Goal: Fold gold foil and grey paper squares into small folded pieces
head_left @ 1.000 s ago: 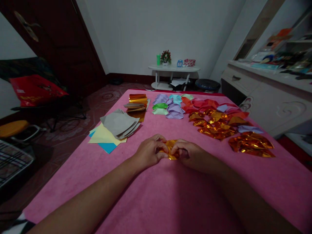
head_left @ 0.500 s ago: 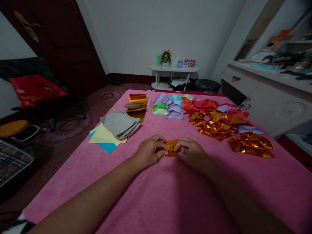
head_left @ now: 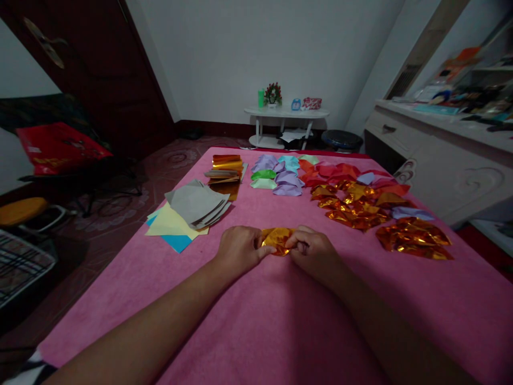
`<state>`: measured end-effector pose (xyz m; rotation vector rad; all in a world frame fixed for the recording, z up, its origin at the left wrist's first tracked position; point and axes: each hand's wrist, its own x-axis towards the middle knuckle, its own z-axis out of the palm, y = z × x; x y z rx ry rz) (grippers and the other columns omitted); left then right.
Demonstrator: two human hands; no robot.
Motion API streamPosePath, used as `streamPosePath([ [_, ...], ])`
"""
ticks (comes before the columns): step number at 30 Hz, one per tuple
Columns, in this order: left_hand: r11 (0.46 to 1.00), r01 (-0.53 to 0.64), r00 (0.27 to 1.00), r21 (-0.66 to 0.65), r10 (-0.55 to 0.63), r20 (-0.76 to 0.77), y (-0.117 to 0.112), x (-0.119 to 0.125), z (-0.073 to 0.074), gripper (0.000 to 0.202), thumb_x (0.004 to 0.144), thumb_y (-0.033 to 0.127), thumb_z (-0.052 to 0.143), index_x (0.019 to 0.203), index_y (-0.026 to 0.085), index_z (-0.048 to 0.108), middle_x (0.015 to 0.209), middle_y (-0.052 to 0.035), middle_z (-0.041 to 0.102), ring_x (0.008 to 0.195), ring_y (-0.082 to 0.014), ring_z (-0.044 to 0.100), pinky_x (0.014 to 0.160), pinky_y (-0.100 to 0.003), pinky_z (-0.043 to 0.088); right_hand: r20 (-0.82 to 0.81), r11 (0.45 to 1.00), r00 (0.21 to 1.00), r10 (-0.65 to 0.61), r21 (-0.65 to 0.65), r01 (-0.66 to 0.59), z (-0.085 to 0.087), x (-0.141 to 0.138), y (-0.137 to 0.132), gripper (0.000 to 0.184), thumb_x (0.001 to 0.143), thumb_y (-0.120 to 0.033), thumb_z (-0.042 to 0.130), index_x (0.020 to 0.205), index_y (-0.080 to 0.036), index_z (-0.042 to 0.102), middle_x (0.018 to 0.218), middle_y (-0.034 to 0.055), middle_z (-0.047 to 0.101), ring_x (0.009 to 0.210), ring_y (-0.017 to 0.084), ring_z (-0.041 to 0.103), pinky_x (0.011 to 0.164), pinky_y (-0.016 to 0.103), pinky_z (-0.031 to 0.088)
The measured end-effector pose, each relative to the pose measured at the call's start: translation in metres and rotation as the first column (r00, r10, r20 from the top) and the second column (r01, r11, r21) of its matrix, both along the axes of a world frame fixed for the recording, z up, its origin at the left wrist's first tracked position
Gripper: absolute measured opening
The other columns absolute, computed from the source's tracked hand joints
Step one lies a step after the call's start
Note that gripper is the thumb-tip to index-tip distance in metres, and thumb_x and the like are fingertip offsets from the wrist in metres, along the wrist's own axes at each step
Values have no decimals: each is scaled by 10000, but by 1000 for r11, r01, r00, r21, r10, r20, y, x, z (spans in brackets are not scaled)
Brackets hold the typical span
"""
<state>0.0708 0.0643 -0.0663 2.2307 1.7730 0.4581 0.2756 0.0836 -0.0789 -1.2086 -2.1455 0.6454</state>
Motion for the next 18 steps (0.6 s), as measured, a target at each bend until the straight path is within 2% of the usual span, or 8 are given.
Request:
streamPosePath([
  [3,1000,-26,998,-8,26,-52,0,0,0,446,772,591,560,638,174,646,592,-27,615,539,-134,502,527,-257,186,15,999,1000,-20,31,20,0,-2,-1,187,633,-38,486,668,-165,619,676,-1,511,552,104,464,509,220,335],
  [8,1000,-12,999,9,12,-39,0,2,-2,385,784,538,578,671,177,650,659,-30,653,577,-138,528,543,-258,223,77,994,996,-44,107,36,1,-4,-4,153,632,-48,488,656,-171,575,676,2,517,591,116,480,546,226,339],
  [14,995,-1,999,95,5,-47,-2,4,-3,284,817,455,580,731,197,663,744,-25,681,666,-164,581,574,-270,289,263,974,951,-162,194,112,12,-12,-19,134,701,-77,479,677,-184,557,723,10,555,603,127,501,563,252,324],
  [18,994,19,999,111,-15,-40,-1,4,-2,190,825,370,591,791,210,687,790,-20,681,709,-165,593,601,-270,340,375,976,913,-160,200,89,19,-19,-29,155,765,-99,476,743,-187,601,768,18,604,624,134,554,564,256,331],
])
